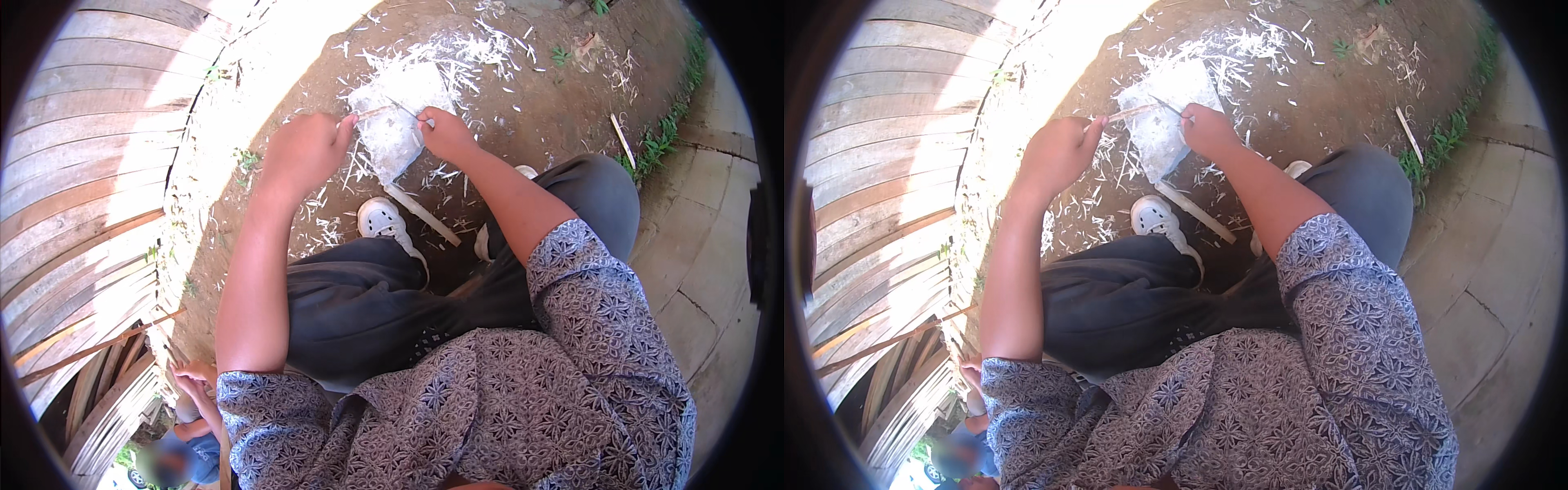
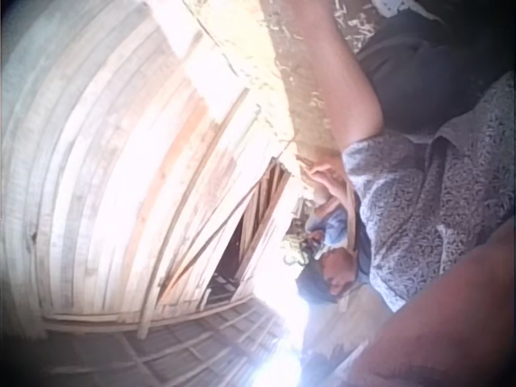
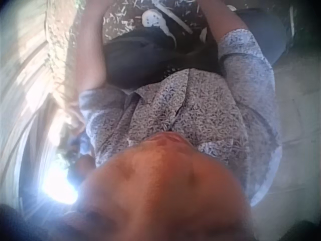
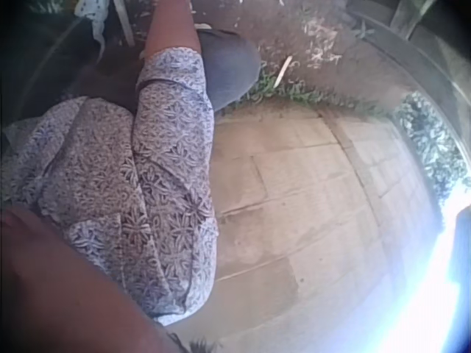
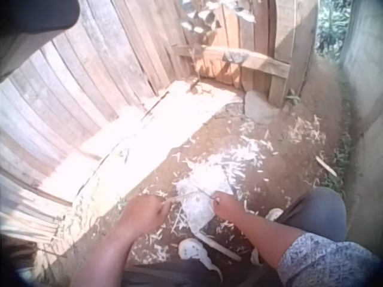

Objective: The person sits on the ground and uses a knife to shave thin strips from a piece of bamboo. They hold the bamboo in their left hand and scrape the knife along its length, creating a pile of shavings on the ground.

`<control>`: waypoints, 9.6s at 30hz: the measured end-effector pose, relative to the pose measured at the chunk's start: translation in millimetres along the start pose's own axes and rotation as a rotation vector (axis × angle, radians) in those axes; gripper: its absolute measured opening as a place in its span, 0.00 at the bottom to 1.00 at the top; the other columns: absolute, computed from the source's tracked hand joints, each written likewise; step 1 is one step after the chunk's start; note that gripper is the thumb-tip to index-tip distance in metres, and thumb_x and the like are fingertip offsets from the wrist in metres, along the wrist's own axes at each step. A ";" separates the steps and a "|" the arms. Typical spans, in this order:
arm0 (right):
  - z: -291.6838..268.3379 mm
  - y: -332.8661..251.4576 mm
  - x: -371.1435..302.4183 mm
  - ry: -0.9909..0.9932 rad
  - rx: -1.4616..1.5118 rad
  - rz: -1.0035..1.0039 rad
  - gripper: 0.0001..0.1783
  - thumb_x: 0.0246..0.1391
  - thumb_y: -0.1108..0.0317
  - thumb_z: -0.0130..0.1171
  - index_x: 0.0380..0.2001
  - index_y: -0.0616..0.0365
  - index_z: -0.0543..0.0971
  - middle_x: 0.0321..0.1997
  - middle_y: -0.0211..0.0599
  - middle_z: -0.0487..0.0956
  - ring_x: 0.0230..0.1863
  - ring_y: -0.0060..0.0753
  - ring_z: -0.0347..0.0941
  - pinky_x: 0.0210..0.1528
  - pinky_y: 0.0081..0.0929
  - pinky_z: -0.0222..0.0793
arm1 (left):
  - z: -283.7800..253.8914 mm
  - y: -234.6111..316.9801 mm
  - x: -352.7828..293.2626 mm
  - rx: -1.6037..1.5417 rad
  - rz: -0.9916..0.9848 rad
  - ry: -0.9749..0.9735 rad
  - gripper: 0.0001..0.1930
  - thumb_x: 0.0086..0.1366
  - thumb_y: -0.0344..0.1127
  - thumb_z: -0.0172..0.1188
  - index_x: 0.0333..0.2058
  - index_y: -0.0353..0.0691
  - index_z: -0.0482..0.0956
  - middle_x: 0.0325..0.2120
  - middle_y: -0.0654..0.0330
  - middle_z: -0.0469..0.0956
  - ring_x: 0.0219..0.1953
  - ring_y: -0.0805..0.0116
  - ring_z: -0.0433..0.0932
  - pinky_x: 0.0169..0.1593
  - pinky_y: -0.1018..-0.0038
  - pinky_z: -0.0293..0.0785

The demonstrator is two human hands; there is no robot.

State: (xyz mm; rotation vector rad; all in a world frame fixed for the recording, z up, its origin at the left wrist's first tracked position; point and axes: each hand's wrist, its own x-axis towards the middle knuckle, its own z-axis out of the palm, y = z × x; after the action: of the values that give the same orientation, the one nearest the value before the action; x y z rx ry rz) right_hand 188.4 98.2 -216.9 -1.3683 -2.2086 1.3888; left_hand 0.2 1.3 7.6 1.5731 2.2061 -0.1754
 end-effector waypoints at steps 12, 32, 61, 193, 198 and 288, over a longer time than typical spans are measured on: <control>-18.2 -41.2 1.4 -0.055 0.200 0.243 0.19 0.65 0.58 0.58 0.55 0.53 0.74 0.33 0.47 0.84 0.33 0.45 0.83 0.41 0.41 0.78 | 5.8 -20.0 -6.8 -0.036 0.016 0.039 0.26 0.78 0.53 0.48 0.33 0.34 0.81 0.23 0.45 0.80 0.30 0.43 0.80 0.39 0.53 0.74; -126.5 -94.5 -31.4 -0.460 -0.219 -0.197 0.12 0.71 0.64 0.51 0.54 0.52 0.73 0.34 0.48 0.80 0.38 0.50 0.79 0.42 0.46 0.71 | 5.8 14.5 -20.1 0.088 0.158 0.069 0.18 0.75 0.44 0.53 0.33 0.36 0.82 0.26 0.46 0.83 0.32 0.45 0.84 0.38 0.53 0.79; -104.0 18.1 16.0 -0.344 -0.440 -0.203 0.09 0.69 0.61 0.53 0.46 0.52 0.76 0.34 0.51 0.82 0.38 0.56 0.79 0.41 0.49 0.71 | 13.2 33.2 -9.9 0.142 0.135 0.104 0.17 0.75 0.47 0.55 0.37 0.38 0.83 0.20 0.46 0.80 0.26 0.44 0.82 0.31 0.53 0.77; -81.0 -116.3 -45.6 -0.330 0.185 -0.400 0.11 0.70 0.68 0.53 0.52 0.55 0.76 0.25 0.44 0.75 0.25 0.36 0.72 0.32 0.36 0.67 | 20.9 14.1 -12.4 -0.154 -0.044 0.089 0.17 0.76 0.45 0.52 0.33 0.44 0.85 0.16 0.59 0.81 0.25 0.54 0.84 0.34 0.60 0.79; -82.0 -116.6 -46.1 -0.322 0.199 -0.420 0.10 0.69 0.66 0.52 0.48 0.55 0.76 0.24 0.50 0.78 0.29 0.55 0.78 0.35 0.47 0.70 | 21.3 13.9 -13.5 -0.190 -0.046 0.086 0.18 0.77 0.45 0.52 0.33 0.44 0.85 0.16 0.59 0.81 0.25 0.53 0.84 0.34 0.59 0.79; -58.4 -38.3 10.9 -0.323 -0.163 -0.354 0.11 0.69 0.65 0.56 0.50 0.53 0.78 0.26 0.47 0.80 0.28 0.47 0.78 0.34 0.43 0.71 | 20.8 5.7 -11.2 -0.138 -0.052 0.119 0.22 0.78 0.47 0.50 0.33 0.38 0.84 0.13 0.58 0.77 0.19 0.63 0.80 0.32 0.66 0.74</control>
State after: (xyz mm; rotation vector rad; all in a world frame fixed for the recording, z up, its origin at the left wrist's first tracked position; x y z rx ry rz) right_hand 193.3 137.2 -158.2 -0.7753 -2.6577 1.3982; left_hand 14.0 -13.6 -5.8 1.4866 2.2970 0.0557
